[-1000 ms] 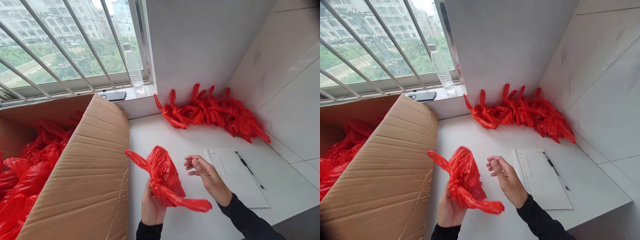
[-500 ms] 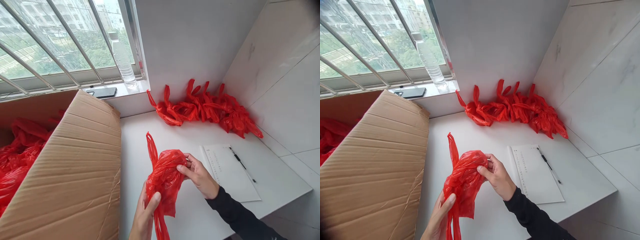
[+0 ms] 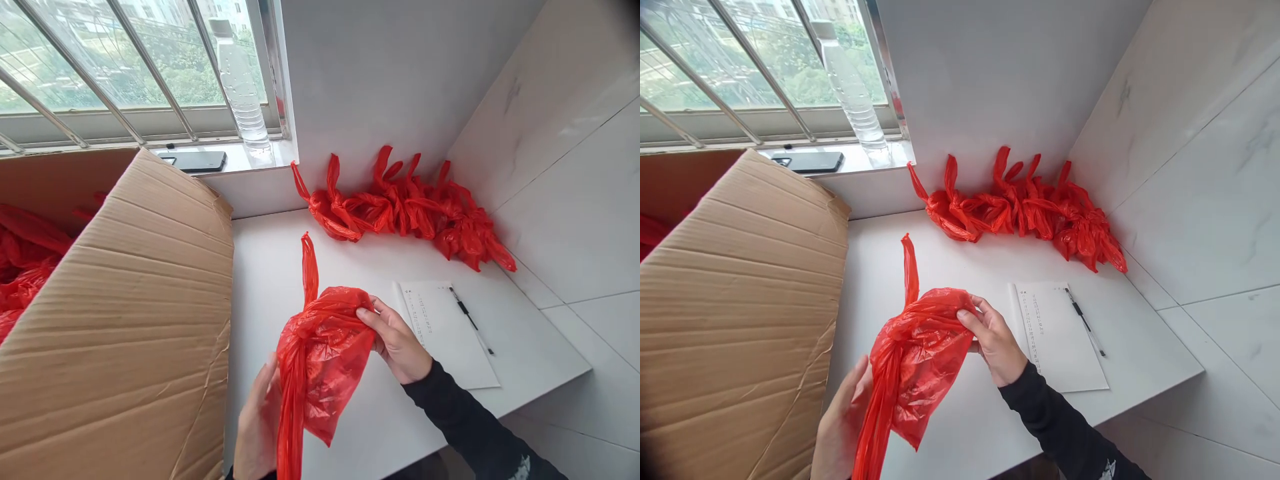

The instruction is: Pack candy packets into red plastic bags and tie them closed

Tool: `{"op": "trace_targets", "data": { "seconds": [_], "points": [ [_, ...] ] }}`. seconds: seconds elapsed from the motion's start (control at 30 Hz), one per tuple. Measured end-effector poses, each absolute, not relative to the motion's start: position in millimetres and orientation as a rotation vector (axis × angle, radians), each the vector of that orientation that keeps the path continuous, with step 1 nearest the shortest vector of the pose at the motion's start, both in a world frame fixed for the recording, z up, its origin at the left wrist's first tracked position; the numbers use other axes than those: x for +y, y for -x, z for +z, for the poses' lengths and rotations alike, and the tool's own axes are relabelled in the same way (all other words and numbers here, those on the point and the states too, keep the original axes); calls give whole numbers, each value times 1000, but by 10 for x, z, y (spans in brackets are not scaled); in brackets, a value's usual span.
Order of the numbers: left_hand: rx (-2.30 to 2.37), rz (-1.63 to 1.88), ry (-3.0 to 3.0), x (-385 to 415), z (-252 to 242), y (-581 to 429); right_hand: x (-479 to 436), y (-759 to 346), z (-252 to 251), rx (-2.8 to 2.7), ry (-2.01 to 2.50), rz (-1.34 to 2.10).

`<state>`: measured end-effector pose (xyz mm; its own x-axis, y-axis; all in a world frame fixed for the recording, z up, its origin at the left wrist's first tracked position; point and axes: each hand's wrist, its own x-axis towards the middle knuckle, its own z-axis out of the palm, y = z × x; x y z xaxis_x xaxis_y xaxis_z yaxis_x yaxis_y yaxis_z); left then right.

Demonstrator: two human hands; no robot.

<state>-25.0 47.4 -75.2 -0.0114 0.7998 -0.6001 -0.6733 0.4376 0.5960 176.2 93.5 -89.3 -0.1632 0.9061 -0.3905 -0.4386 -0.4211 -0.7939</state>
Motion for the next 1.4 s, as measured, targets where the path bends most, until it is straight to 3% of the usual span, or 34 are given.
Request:
{"op": "trace_targets", "data": {
  "seconds": [0.2, 0.37, 0.6, 1.0, 1.4],
  "points": [
    [897, 1197, -183, 341, -1112, 392, 915, -1765, -942, -489, 1057, 1762],
    [865, 1196, -416, 365, -985, 191, 866, -1776, -962, -448, 1088, 1758],
    [1060, 1239, -230, 390, -960, 180, 793, -1725, -900, -598, 1151, 1797],
    [711, 1285, -158, 202, -978, 269, 759, -1763, -933, -485, 1182, 1756],
    [1081, 1170, -516, 301, -762, 85, 725, -1709, -820, -645, 1160, 1805]
  ]
}}
